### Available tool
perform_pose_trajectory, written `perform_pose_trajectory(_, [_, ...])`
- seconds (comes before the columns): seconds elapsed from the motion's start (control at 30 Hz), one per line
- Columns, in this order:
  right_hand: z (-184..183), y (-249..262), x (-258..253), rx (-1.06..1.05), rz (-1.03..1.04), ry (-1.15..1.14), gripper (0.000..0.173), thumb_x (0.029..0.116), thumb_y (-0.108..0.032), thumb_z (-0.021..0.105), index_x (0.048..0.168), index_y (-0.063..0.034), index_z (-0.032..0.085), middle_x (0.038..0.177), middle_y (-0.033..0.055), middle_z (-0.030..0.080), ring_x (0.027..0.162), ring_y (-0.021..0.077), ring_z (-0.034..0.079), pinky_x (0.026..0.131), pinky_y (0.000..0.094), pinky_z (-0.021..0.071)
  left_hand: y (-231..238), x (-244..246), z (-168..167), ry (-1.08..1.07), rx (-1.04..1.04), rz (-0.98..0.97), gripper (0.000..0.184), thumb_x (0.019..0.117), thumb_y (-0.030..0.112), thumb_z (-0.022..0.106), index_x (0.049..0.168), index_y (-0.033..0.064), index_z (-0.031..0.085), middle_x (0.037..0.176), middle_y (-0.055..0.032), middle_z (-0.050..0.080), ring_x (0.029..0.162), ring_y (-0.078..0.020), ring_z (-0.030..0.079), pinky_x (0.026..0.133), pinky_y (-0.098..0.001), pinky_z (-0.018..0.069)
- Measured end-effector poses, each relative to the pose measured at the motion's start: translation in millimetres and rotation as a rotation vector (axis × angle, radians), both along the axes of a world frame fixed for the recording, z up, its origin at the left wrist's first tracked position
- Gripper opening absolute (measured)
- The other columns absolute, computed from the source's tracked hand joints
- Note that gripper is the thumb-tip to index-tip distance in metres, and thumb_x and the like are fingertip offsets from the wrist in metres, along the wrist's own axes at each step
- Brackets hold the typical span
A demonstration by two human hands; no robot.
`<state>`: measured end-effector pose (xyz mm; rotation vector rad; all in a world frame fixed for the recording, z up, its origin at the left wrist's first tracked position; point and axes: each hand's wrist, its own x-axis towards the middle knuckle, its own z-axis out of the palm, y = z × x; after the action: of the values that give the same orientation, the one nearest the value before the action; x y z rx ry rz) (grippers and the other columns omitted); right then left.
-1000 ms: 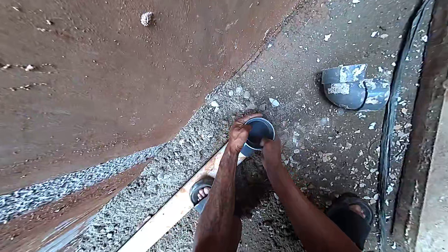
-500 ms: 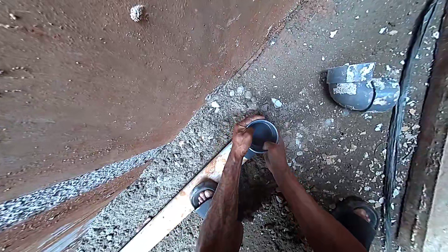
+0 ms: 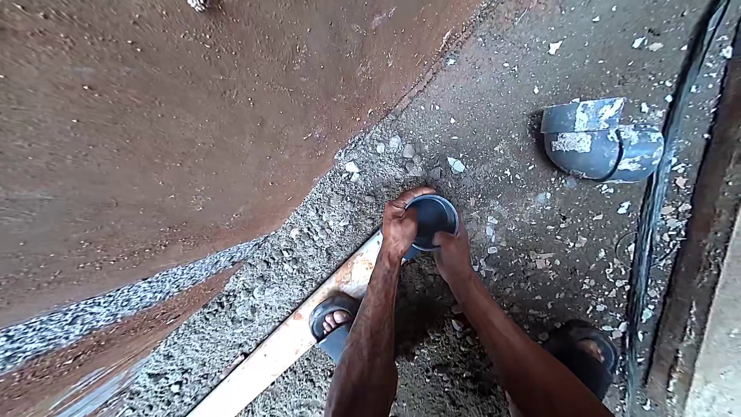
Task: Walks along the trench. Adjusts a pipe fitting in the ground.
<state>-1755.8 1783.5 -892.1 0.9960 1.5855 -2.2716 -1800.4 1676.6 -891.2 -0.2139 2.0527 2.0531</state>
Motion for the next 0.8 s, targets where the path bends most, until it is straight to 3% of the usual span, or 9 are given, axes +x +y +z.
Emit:
perform_pose_trajectory(0.37, [-1,-1,-1,0.008,0.035,0.002,0.084,0.0628,0.003,0.057,0.146,-0.0012,0.042,0.125,0.0142,0.062,0.109,0.0152,0.065,0.088,0.0339,0.0579,-1,1,1,-0.030,-0.006,0.038,0.046,0.0894,-0.007,0.036,0.115,0.0001,0.073,0.115,-0.0089,0.073,0.107,-0.0137,0.067,0.096,-0.0367,0.0546])
perform_pose_trajectory(0.47, [2,1,-1,0.025,0.060,-0.020,0.084,0.0638,0.002,0.058,0.146,-0.0011,0.041,0.127,0.0150,0.061,0.111,0.0160,0.064,0.088,0.0345,0.0579,-4,-1,1,-0.092,0.047,-0.015,0.044,0.0893,-0.004,0.037,0.117,0.0007,0.072,0.115,-0.0090,0.073,0.105,-0.0144,0.067,0.094,-0.0374,0.0546])
perform_pose_trajectory(0.53, [5,0,-4,0.036,0.096,-0.035,0.084,0.0659,0.001,0.059,0.148,-0.0017,0.040,0.129,0.0156,0.060,0.112,0.0166,0.064,0.088,0.0350,0.0579,-18,-8,1,-0.140,0.105,-0.103,0.042,0.0946,0.005,0.037,0.121,0.0014,0.070,0.119,-0.0099,0.071,0.108,-0.0160,0.065,0.096,-0.0390,0.0531])
perform_pose_trajectory(0.63, [9,11,1,-0.003,0.117,-0.053,0.077,0.0807,-0.011,0.063,0.153,-0.0037,0.037,0.138,0.0153,0.057,0.119,0.0173,0.062,0.097,0.0347,0.0557,-33,-18,-7,-0.158,0.222,-0.243,0.053,0.1004,0.025,0.027,0.122,0.0033,0.070,0.121,-0.0093,0.071,0.111,-0.0168,0.065,0.099,-0.0392,0.0527])
perform_pose_trajectory(0.7, [12,18,4,-0.020,0.085,-0.030,0.066,0.0934,-0.023,0.055,0.153,-0.0012,0.039,0.143,0.0144,0.055,0.124,0.0148,0.059,0.102,0.0315,0.0522,-38,-28,-14,-0.190,0.279,-0.276,0.058,0.1033,0.028,0.021,0.118,0.0017,0.070,0.119,-0.0108,0.072,0.111,-0.0181,0.066,0.100,-0.0388,0.0524])
perform_pose_trajectory(0.73, [17,20,4,-0.004,0.052,-0.027,0.058,0.0999,-0.024,0.048,0.151,0.0017,0.040,0.141,0.0144,0.056,0.123,0.0129,0.059,0.102,0.0289,0.0511,-40,-35,-18,-0.200,0.308,-0.294,0.059,0.1048,0.027,0.019,0.116,-0.0001,0.070,0.118,-0.0120,0.072,0.112,-0.0186,0.066,0.103,-0.0390,0.0512])
perform_pose_trajectory(0.8, [28,21,-1,0.060,0.021,-0.059,0.052,0.1025,-0.019,0.045,0.149,0.0043,0.042,0.142,0.0157,0.056,0.123,0.0123,0.059,0.102,0.0266,0.0502,-36,-46,-22,-0.223,0.353,-0.345,0.060,0.1074,0.028,0.018,0.114,-0.0013,0.070,0.113,-0.0120,0.073,0.108,-0.0174,0.068,0.102,-0.0378,0.0518])
